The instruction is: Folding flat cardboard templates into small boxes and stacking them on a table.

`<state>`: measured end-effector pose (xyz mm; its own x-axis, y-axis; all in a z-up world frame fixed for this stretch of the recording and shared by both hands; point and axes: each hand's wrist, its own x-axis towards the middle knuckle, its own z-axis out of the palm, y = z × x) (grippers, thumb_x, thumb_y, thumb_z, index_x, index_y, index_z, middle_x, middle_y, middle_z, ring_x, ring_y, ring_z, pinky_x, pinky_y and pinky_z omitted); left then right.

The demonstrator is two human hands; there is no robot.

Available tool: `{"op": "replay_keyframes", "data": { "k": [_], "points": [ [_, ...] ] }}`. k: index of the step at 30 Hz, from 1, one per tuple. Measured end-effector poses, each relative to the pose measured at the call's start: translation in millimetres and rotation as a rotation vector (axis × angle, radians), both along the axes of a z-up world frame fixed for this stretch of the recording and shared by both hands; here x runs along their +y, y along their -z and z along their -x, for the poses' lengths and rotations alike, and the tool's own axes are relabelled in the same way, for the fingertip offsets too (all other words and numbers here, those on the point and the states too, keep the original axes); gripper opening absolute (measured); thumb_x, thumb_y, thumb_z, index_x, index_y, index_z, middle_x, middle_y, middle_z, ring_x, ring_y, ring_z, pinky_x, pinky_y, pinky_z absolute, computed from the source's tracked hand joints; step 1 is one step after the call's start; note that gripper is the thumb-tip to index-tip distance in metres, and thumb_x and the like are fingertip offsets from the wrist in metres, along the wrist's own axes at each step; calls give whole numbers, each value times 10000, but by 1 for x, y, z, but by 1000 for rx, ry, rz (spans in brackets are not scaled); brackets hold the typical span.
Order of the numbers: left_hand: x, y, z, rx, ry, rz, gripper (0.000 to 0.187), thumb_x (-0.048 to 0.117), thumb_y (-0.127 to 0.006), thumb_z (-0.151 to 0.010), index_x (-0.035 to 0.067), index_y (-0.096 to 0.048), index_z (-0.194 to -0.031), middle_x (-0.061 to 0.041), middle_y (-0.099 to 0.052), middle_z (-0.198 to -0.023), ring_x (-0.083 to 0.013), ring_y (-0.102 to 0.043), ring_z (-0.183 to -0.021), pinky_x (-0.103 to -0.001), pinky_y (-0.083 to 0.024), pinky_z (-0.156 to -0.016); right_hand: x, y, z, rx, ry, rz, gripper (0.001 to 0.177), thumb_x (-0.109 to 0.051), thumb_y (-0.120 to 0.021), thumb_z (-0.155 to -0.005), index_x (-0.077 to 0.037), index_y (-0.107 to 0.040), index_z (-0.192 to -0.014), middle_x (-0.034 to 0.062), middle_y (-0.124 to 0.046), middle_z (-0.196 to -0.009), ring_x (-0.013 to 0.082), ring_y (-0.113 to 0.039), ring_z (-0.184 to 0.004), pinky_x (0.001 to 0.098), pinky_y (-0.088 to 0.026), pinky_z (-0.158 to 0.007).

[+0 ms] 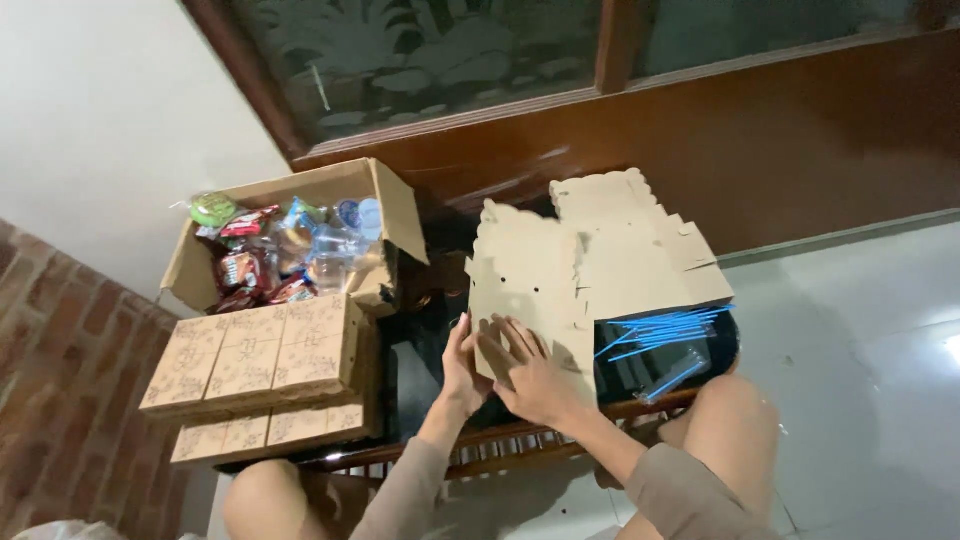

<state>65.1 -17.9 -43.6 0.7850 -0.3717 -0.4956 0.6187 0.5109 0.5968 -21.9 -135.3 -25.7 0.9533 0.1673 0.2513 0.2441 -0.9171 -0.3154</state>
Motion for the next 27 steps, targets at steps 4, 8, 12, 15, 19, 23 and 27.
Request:
{"op": "replay_keyframes", "data": {
  "k": [4, 8, 12, 15, 19, 23, 27],
  "points": [
    [38, -43, 23, 32, 122, -201, 880, 806, -537, -802, 157, -660, -1383, -178, -644, -1385, -428, -600, -1252, -566, -482, -1034, 25, -19, 4, 365, -61, -25, 561, -456, -387, -987, -61, -645, -1290, 172, -100, -1689, 403, 30, -1571, 615, -66, -1254],
    [66, -54, 20, -15, 225, -428, 845, 651, -474, -829, 246, -379, -1564, -7, -387, -1551, -262, -376, -1406, -517, -322, -1112, 33, 17, -4, 519, -170, 255, 744, -477, -406, -1072, -238, 15, -1636, 215, 102, -1698, 397, 132, -1558, 585, 42, -1222],
    [70, -5, 7, -403, 101, -880, 879, 546, -508, -906, 104, -213, -1606, -107, -238, -1682, -247, -265, -1545, -421, -226, -1255, 41, 7, 0, 532, -174, 273, 1030, -853, -127, -813, -270, 78, -1637, 175, 140, -1707, 340, 177, -1564, 543, 85, -1241],
    [60, -1, 23, -1114, 113, -1389, 369, 286, -494, -953, 79, -448, -1256, -220, -432, -1451, -396, -387, -1381, -734, -264, -1078, 27, 55, -7, 260, -257, 370, 734, -393, -344, -1073, -83, 12, -1635, 224, 51, -1692, 422, 74, -1543, 598, -13, -1204],
    [51, 36, 32, -1719, 280, -1992, 343, 275, -533, -943, 91, -685, -1188, -250, -365, -1607, -422, -326, -1488, -794, -137, -1147, 29, 58, -7, 331, -235, 385, 841, -264, -526, -981, -41, -24, -1618, 249, 58, -1680, 422, 139, -1539, 596, 49, -1220],
    [46, 51, 43, -1795, 272, -2274, 551, 271, -546, -908, 98, -530, -1432, -169, -392, -1452, -336, -343, -1367, -645, -226, -1153, 29, 52, -7, 279, -210, 380, 869, -252, -584, -947, -66, -71, -1624, 232, -44, -1679, 399, 27, -1549, 606, -13, -1206],
    [53, 81, 31, -1631, 248, -2038, 497, 352, -533, -961, 154, -498, -1415, -248, -559, -1262, -403, -587, -1089, -606, -291, -1146, 28, 41, -10, 428, -65, 380, 808, -381, -478, -1001, -79, -66, -1628, 193, 10, -1701, 319, 9, -1571, 596, -14, -1228]
  ]
}}
